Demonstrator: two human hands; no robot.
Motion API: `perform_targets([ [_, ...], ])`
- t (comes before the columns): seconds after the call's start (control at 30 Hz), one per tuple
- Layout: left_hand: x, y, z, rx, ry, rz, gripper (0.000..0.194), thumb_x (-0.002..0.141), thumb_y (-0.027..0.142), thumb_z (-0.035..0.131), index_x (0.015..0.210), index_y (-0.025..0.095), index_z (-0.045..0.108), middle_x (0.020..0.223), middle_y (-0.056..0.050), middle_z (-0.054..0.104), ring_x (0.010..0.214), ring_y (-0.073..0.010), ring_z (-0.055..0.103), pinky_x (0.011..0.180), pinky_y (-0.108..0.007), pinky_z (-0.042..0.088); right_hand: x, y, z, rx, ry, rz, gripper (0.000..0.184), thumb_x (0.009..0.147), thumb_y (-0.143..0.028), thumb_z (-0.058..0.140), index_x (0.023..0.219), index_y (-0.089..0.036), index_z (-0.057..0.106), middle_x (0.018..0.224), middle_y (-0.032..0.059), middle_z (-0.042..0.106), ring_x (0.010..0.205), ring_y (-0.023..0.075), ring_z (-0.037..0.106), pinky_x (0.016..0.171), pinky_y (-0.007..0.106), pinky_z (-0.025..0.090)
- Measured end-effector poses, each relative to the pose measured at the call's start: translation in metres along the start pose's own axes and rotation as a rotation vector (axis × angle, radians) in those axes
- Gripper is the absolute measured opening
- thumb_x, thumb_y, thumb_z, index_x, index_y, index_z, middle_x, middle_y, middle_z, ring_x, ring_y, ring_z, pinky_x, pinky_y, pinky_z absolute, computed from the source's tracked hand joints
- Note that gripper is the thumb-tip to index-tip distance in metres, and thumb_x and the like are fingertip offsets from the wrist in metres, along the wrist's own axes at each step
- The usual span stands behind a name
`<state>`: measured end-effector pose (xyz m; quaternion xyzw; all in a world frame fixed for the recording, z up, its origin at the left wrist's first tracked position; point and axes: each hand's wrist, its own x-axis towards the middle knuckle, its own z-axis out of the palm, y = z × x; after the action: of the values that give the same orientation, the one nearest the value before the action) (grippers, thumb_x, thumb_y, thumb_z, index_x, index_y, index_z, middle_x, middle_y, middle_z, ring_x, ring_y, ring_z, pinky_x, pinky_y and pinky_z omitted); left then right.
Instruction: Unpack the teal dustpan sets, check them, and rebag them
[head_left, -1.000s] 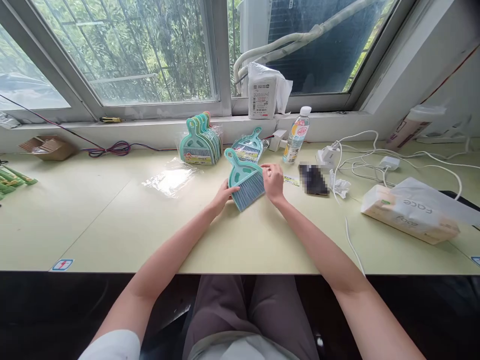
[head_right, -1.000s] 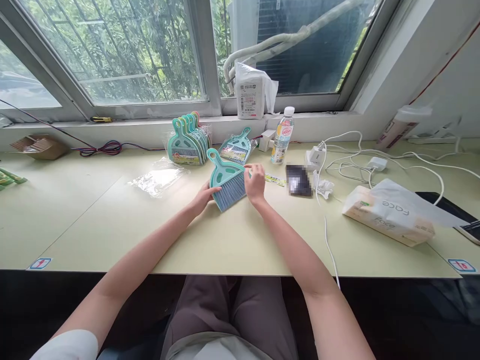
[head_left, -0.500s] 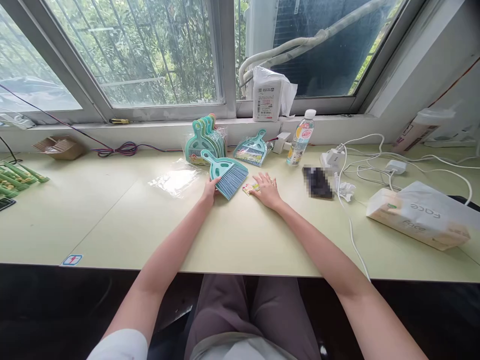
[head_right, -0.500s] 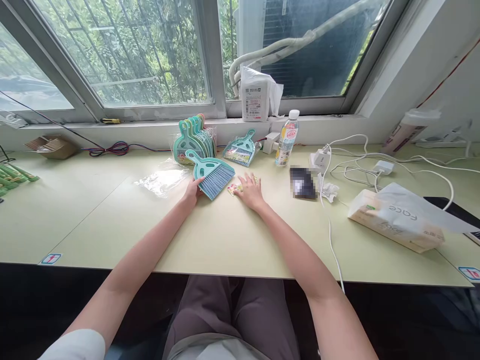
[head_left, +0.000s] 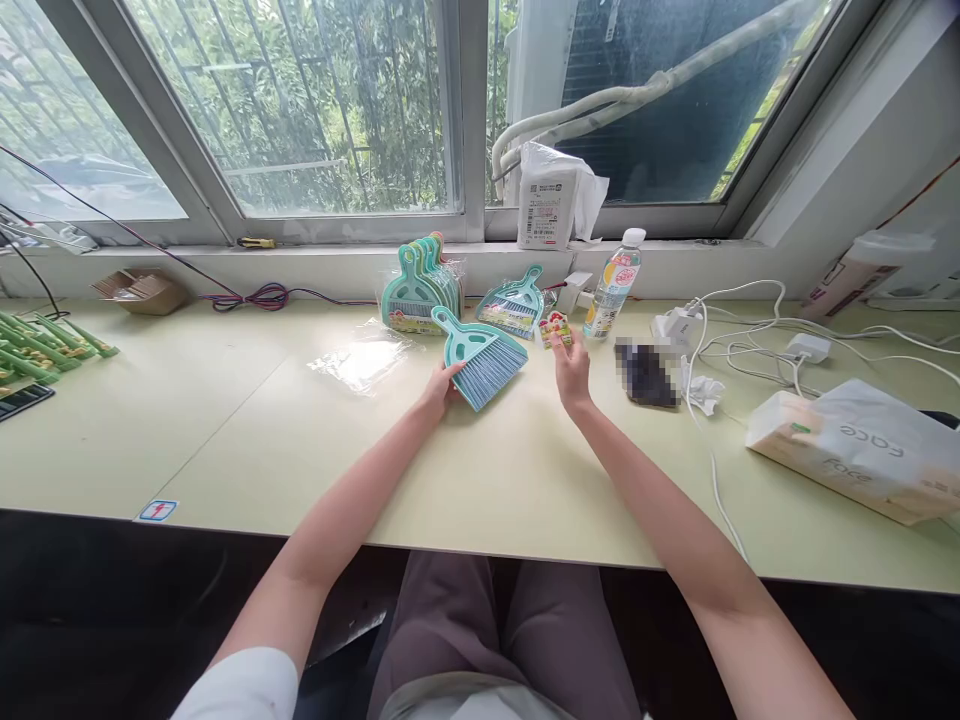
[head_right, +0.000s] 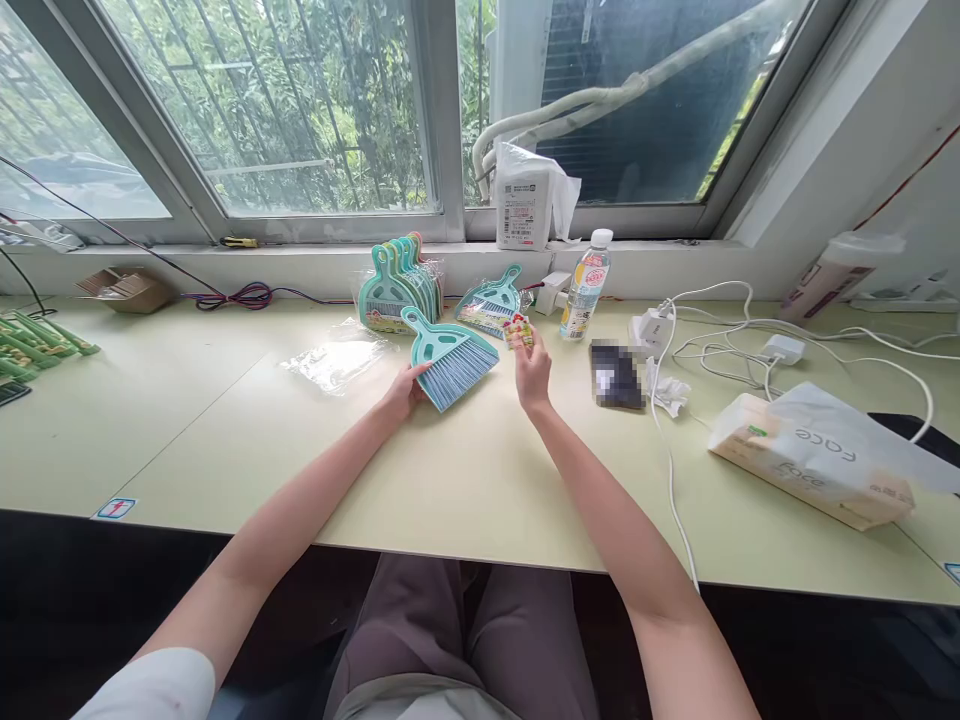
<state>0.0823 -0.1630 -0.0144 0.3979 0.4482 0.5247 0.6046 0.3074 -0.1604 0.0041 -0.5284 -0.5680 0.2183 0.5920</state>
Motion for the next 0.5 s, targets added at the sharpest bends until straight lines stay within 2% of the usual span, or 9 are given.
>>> perform_targets([
  [0.03, -0.002, 0.000, 0.002, -0.016, -0.042, -0.011, 0.041, 0.077, 0.034, 0.067, 0.115, 0.021, 0.057, 0.099, -0.006, 0.068, 0.077, -0.0179, 0.066, 0.062, -0.029, 0.055, -0.004, -0.007, 0.003, -0.041, -0.048, -0.088, 0.058, 0.091, -0.053, 0.038, 0.140, -0.023, 0.045, 0.132, 0.0106, 0.058, 0.116, 0.0234, 0.057, 0.100, 0.042, 0.043],
  [0.1, -0.007, 0.000, 0.007, -0.045, -0.144, -0.026, 0.044, 0.079, 0.039, 0.067, 0.117, 0.021, 0.057, 0.102, -0.007, 0.068, 0.079, -0.0185, 0.066, 0.063, -0.030, 0.056, -0.016, -0.016, 0.010, -0.226, -0.277, -0.220, 0.060, 0.091, -0.058, 0.037, 0.143, -0.029, 0.040, 0.149, 0.0077, 0.043, 0.136, 0.0270, 0.039, 0.112, 0.054, 0.026],
  [0.17, -0.011, 0.000, 0.010, -0.061, -0.244, -0.031, 0.046, 0.079, 0.043, 0.067, 0.118, 0.021, 0.057, 0.107, -0.008, 0.068, 0.080, -0.0186, 0.067, 0.064, -0.030, 0.056, -0.028, -0.020, 0.018, -0.451, -0.536, -0.276, 0.062, 0.091, -0.062, 0.034, 0.146, -0.032, 0.036, 0.157, 0.0044, 0.025, 0.146, 0.0300, 0.019, 0.113, 0.066, 0.007],
  [0.23, -0.013, 0.000, 0.011, -0.069, -0.280, -0.019, 0.046, 0.078, 0.042, 0.069, 0.117, 0.020, 0.058, 0.108, -0.008, 0.068, 0.080, -0.0179, 0.068, 0.065, -0.030, 0.057, -0.037, -0.019, 0.024, -0.620, -0.684, -0.268, 0.063, 0.093, -0.061, 0.025, 0.149, -0.033, 0.026, 0.160, 0.0026, 0.013, 0.148, 0.0298, 0.008, 0.109, 0.071, -0.005],
  [0.33, -0.012, -0.001, 0.010, -0.069, -0.247, 0.006, 0.045, 0.074, 0.032, 0.073, 0.114, 0.018, 0.057, 0.104, -0.008, 0.068, 0.077, -0.0170, 0.068, 0.067, -0.030, 0.057, -0.042, -0.016, 0.027, -0.736, -0.705, -0.209, 0.064, 0.095, -0.060, 0.016, 0.152, -0.032, 0.015, 0.161, 0.0025, 0.005, 0.149, 0.0279, 0.002, 0.107, 0.072, -0.008],
  [0.5, -0.009, -0.003, 0.007, -0.051, -0.178, 0.039, 0.054, 0.063, 0.014, 0.076, 0.112, 0.018, 0.055, 0.098, -0.006, 0.069, 0.077, -0.0174, 0.068, 0.071, -0.032, 0.057, -0.047, -0.015, 0.030, -0.728, -0.638, -0.117, 0.064, 0.095, -0.060, 0.014, 0.152, -0.032, 0.015, 0.161, 0.0024, 0.003, 0.149, 0.0292, -0.001, 0.106, 0.073, -0.007],
])
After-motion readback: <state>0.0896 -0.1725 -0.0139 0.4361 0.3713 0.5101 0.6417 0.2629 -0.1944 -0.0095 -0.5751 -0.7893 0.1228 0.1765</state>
